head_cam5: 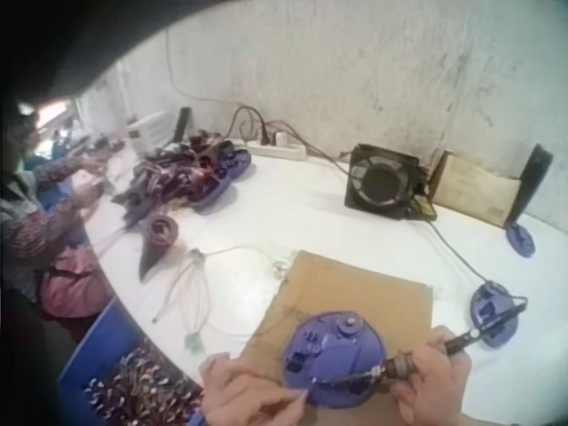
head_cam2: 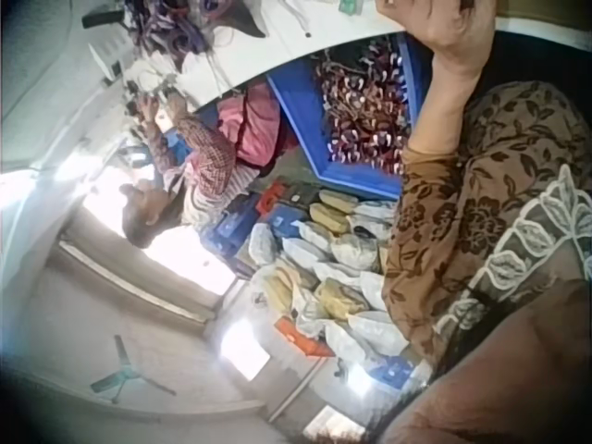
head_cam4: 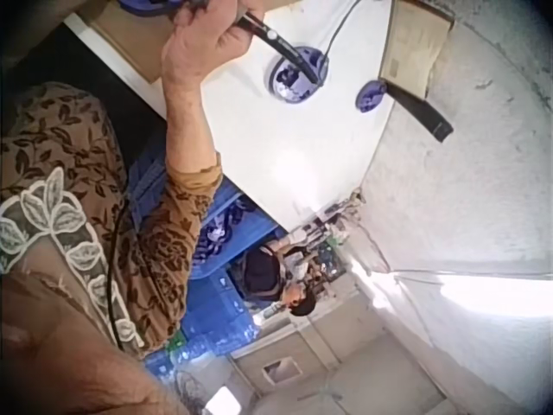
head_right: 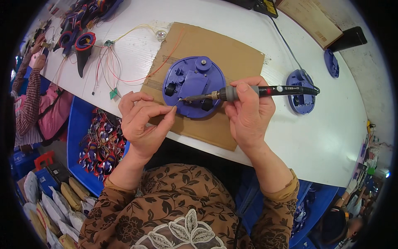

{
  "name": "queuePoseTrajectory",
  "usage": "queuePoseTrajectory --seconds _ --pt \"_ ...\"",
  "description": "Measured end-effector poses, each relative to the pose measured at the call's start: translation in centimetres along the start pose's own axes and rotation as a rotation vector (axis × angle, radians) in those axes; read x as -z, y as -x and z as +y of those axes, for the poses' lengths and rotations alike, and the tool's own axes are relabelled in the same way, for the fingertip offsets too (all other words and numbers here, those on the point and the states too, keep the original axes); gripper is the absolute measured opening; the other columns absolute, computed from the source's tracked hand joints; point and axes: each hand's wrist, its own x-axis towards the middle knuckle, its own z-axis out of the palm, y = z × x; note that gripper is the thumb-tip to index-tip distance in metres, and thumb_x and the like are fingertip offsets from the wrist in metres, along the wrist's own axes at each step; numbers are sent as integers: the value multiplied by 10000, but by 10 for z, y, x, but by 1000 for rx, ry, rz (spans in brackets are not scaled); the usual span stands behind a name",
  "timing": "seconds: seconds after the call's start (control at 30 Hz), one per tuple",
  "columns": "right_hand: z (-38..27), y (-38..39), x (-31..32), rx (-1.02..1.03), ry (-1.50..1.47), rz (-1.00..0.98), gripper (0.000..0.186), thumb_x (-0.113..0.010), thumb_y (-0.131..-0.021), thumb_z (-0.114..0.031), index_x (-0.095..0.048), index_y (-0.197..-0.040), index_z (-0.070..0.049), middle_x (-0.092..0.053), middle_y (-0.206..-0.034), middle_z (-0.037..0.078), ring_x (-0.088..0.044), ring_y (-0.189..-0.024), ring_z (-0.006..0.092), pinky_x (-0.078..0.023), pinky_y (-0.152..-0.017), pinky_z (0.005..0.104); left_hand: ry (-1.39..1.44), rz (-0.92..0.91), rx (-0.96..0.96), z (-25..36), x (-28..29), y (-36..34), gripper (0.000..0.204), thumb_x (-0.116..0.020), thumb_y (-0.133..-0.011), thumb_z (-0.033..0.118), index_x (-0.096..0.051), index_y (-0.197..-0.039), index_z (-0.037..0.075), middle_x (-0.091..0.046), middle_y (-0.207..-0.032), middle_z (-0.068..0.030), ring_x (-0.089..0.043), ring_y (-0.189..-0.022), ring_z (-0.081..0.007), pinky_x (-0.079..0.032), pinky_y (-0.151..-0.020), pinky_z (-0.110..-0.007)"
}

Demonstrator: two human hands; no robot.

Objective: The person solders wires onto toy base components using a soldering iron.

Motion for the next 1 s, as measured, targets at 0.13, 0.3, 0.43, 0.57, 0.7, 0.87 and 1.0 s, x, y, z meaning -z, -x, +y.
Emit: queuePoseTrajectory --seconds 0.13,0.3,0.43,0.57,0.7,0.87,1.0 --pt "1 -1 4 0 -21 -30 138 -531 -846 -161 -483 -825 -33 -485 -645 43 -330 -461 51 -273 -399 190 10 1 -1 1 -1 0 205 -746 -523 44 -616 -648 142 -558 -604 53 -519 -738 -172 -298 -831 -328" --pt "1 -1 1 -5 -20 -19 144 -532 -850 -165 -482 -827 -32 -479 -639 44 -318 -450 56 -272 -401 193 16 4 -9 0 0 1 202 -747 -526 44 -617 -646 141 -557 -604 50 -519 -733 -170 -297 -832 -328" --pt "4 -2 3 -21 -37 -7 143 -527 -854 -163 -481 -827 -31 -475 -641 47 -309 -447 58 -270 -402 197 20 -2 -4 0 -2 2 201 -748 -528 45 -620 -649 142 -556 -603 47 -519 -727 -166 -294 -837 -326" --pt "3 -2 3 -35 -39 8 141 -522 -856 -161 -480 -828 -29 -477 -647 50 -304 -445 60 -269 -400 200 17 0 -9 0 -2 1 198 -749 -529 46 -622 -649 141 -556 -601 46 -518 -723 -164 -293 -835 -323" --pt "4 -2 4 -35 -35 -4 144 -516 -859 -164 -477 -822 -30 -477 -648 52 -298 -440 61 -267 -398 203 19 -2 -6 0 -1 1 197 -749 -531 46 -622 -649 141 -556 -601 45 -518 -720 -164 -293 -829 -322" --pt "3 -3 3 -38 -43 8 156 -513 -863 -174 -474 -812 -32 -486 -642 61 -292 -422 66 -263 -391 209 23 2 -5 -1 -2 2 196 -751 -532 47 -622 -649 139 -555 -598 43 -518 -717 -164 -293 -824 -324" --pt "2 -3 5 -27 -54 -6 163 -516 -863 -182 -477 -813 -32 -501 -633 73 -290 -400 72 -262 -384 215 20 -8 -5 -1 -2 1 196 -752 -535 48 -623 -652 137 -556 -598 41 -519 -717 -167 -292 -825 -327"
